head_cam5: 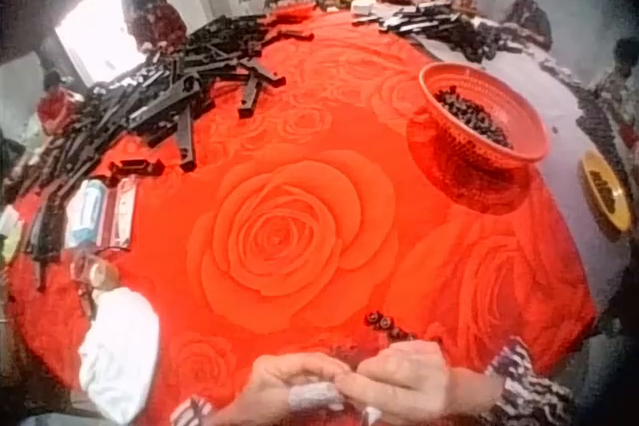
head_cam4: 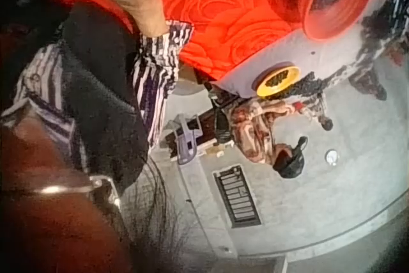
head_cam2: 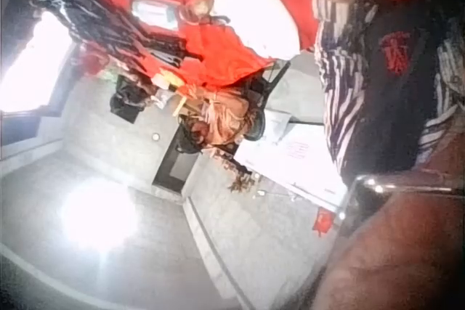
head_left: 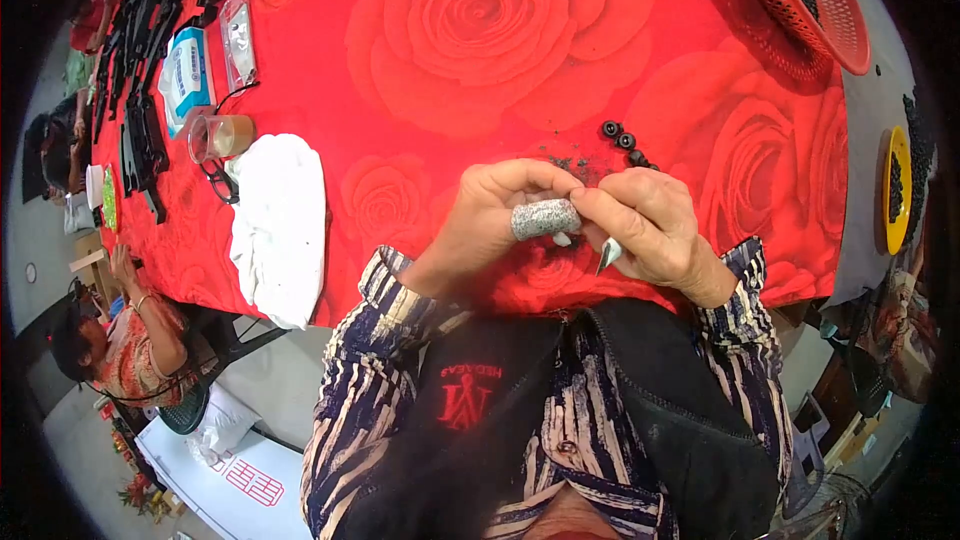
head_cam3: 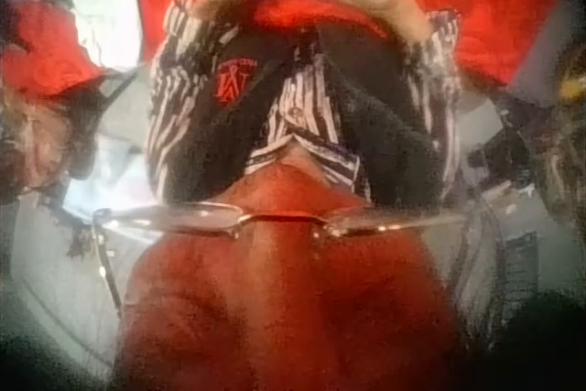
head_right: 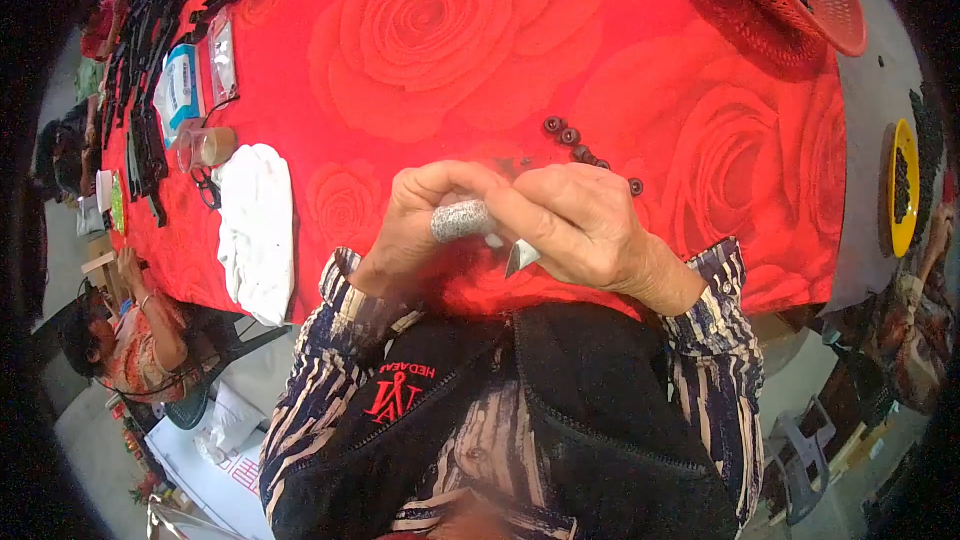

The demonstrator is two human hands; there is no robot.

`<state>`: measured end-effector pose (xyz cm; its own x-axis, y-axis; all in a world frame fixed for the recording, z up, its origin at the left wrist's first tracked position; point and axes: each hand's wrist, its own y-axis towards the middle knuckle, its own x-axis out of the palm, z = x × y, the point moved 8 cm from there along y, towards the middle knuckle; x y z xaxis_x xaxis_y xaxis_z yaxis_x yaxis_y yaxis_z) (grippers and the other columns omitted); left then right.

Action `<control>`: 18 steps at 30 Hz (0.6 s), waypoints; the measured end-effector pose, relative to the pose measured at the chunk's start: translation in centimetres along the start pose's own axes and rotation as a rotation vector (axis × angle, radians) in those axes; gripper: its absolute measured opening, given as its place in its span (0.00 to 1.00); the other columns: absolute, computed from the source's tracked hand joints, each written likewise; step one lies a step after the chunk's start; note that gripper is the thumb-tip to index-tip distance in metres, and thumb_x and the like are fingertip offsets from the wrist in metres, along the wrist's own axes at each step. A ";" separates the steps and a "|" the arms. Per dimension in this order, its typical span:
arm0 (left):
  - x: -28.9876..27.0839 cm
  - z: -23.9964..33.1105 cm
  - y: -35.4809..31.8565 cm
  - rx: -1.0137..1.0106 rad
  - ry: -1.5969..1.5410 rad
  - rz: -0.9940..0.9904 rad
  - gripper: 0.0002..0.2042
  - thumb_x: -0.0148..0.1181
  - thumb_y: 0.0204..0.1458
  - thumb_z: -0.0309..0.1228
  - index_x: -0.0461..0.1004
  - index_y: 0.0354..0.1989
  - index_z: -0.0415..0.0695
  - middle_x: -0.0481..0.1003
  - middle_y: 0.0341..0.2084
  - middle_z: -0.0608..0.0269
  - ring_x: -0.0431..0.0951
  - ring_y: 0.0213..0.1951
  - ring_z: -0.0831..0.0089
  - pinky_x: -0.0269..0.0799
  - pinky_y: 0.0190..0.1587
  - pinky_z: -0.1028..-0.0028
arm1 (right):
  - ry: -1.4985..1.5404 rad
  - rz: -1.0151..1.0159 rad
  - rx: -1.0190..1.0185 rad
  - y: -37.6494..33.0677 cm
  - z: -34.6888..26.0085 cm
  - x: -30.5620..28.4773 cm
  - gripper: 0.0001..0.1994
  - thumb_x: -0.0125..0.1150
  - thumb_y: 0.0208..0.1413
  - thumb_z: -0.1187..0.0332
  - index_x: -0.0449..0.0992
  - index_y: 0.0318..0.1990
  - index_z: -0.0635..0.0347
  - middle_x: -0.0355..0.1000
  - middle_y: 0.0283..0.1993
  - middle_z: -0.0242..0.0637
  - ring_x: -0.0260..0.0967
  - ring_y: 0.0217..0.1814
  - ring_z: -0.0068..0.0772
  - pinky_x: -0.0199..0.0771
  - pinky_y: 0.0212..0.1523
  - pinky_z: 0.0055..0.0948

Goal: The person trims excess material from small black components one at a time using a small blade and places them onto the table.

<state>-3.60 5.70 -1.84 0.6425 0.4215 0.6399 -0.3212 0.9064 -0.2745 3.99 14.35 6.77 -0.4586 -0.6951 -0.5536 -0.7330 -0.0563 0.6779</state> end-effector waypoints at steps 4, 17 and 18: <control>0.3 1.5 0.0 0.128 0.092 0.044 0.10 0.59 0.48 0.17 0.73 0.40 0.32 0.75 0.32 0.59 0.75 0.34 0.78 0.73 0.37 0.79 | -0.013 -0.024 0.057 0.0 0.6 -0.2 0.20 0.68 0.37 0.75 0.72 0.42 0.68 0.68 0.27 0.39 0.69 0.24 0.35 0.69 0.22 0.29; 0.0 1.8 -0.2 0.226 0.236 0.043 0.12 0.63 0.45 0.18 0.75 0.39 0.35 0.74 0.34 0.62 0.72 0.35 0.80 0.71 0.38 0.80 | 0.309 -0.199 0.544 0.1 3.3 -0.2 0.16 0.56 0.46 0.81 0.69 0.45 0.69 0.67 0.32 0.46 0.68 0.30 0.41 0.67 0.30 0.31; -0.1 1.6 -0.2 0.223 0.246 0.031 0.12 0.64 0.44 0.18 0.76 0.40 0.35 0.73 0.34 0.63 0.71 0.35 0.80 0.70 0.38 0.80 | 0.275 -0.205 0.524 0.2 3.2 -0.2 0.15 0.56 0.46 0.81 0.69 0.45 0.70 0.67 0.31 0.45 0.68 0.30 0.41 0.67 0.30 0.31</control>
<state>-4.70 5.45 -0.67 0.7700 0.4678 0.4340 -0.4700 0.8758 -0.1102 2.30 16.75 5.42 -0.1875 -0.8704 -0.4553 -0.9733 0.1023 0.2054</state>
